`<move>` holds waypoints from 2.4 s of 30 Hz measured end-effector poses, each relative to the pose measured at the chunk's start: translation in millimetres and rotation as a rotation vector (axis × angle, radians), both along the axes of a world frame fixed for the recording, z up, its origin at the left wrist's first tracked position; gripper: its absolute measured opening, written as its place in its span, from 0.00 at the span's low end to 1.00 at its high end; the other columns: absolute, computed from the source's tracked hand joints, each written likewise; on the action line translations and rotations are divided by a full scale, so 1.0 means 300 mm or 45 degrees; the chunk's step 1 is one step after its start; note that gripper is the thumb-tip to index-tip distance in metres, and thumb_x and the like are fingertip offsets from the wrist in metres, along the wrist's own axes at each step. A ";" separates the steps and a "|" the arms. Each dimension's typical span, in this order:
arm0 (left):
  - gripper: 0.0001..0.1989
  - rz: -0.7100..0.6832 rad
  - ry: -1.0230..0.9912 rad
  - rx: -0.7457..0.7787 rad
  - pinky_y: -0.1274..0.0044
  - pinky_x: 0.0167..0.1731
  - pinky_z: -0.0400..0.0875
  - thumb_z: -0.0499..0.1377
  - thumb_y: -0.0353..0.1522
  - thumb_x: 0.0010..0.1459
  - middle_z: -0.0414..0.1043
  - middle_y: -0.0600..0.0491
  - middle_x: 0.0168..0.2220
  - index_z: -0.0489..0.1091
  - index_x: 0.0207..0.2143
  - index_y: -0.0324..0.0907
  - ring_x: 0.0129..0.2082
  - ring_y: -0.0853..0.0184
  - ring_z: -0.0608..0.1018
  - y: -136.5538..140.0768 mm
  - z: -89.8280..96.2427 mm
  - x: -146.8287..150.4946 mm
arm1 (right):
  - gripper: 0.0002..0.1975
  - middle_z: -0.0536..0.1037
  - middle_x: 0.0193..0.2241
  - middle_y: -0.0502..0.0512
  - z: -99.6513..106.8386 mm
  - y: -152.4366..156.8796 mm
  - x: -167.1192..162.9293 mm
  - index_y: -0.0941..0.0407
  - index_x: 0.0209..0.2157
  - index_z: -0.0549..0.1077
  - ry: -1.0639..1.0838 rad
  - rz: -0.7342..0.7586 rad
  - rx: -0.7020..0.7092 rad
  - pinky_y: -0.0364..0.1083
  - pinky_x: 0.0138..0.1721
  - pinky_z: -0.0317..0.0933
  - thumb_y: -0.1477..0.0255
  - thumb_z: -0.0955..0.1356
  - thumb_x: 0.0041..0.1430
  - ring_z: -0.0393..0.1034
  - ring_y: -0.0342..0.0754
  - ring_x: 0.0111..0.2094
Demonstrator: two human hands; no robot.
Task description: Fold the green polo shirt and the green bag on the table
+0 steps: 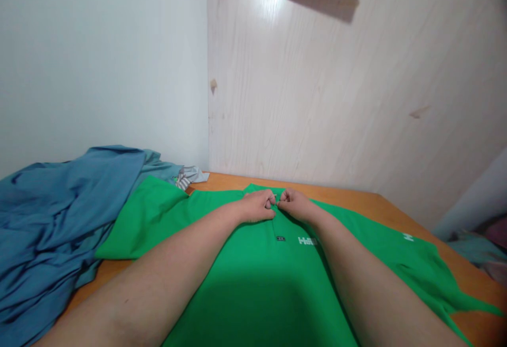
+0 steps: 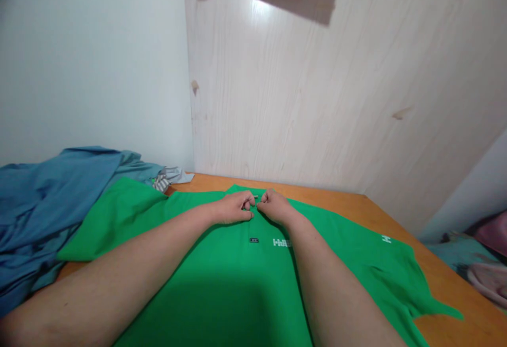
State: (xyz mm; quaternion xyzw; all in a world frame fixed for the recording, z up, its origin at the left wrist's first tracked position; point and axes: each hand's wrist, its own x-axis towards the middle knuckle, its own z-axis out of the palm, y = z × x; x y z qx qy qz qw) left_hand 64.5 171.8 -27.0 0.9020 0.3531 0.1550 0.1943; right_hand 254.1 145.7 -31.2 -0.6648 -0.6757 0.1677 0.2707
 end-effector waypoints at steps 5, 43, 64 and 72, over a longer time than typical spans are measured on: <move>0.14 0.035 0.067 0.072 0.78 0.34 0.65 0.61 0.36 0.51 0.72 0.57 0.40 0.66 0.40 0.45 0.38 0.67 0.74 -0.004 0.000 0.005 | 0.07 0.68 0.22 0.45 -0.016 -0.005 -0.015 0.54 0.26 0.65 -0.040 -0.023 0.068 0.41 0.27 0.46 0.74 0.69 0.50 0.60 0.42 0.26; 0.13 1.287 -0.621 0.261 0.76 0.40 0.69 0.57 0.33 0.58 0.76 0.48 0.43 0.70 0.46 0.40 0.43 0.63 0.77 -0.298 0.143 -0.828 | 0.19 0.79 0.34 0.58 -0.062 -0.539 -0.017 0.51 0.35 0.71 -0.516 -0.140 0.029 0.47 0.29 0.53 0.57 0.55 0.65 0.74 0.55 0.36; 0.08 1.213 -0.409 0.044 0.80 0.21 0.61 0.62 0.37 0.52 0.72 0.55 0.23 0.70 0.27 0.41 0.25 0.67 0.74 -0.276 0.102 -0.773 | 0.21 0.79 0.33 0.57 -0.068 -0.520 -0.002 0.51 0.35 0.73 -0.466 -0.118 0.007 0.46 0.29 0.54 0.55 0.56 0.65 0.74 0.55 0.36; 0.10 1.016 -0.354 0.202 0.79 0.24 0.63 0.57 0.36 0.58 0.72 0.55 0.24 0.72 0.29 0.40 0.27 0.67 0.73 -0.259 0.226 -0.723 | 0.20 0.79 0.35 0.58 -0.052 -0.529 -0.017 0.52 0.35 0.72 -0.462 -0.114 0.014 0.46 0.30 0.53 0.56 0.55 0.66 0.74 0.55 0.37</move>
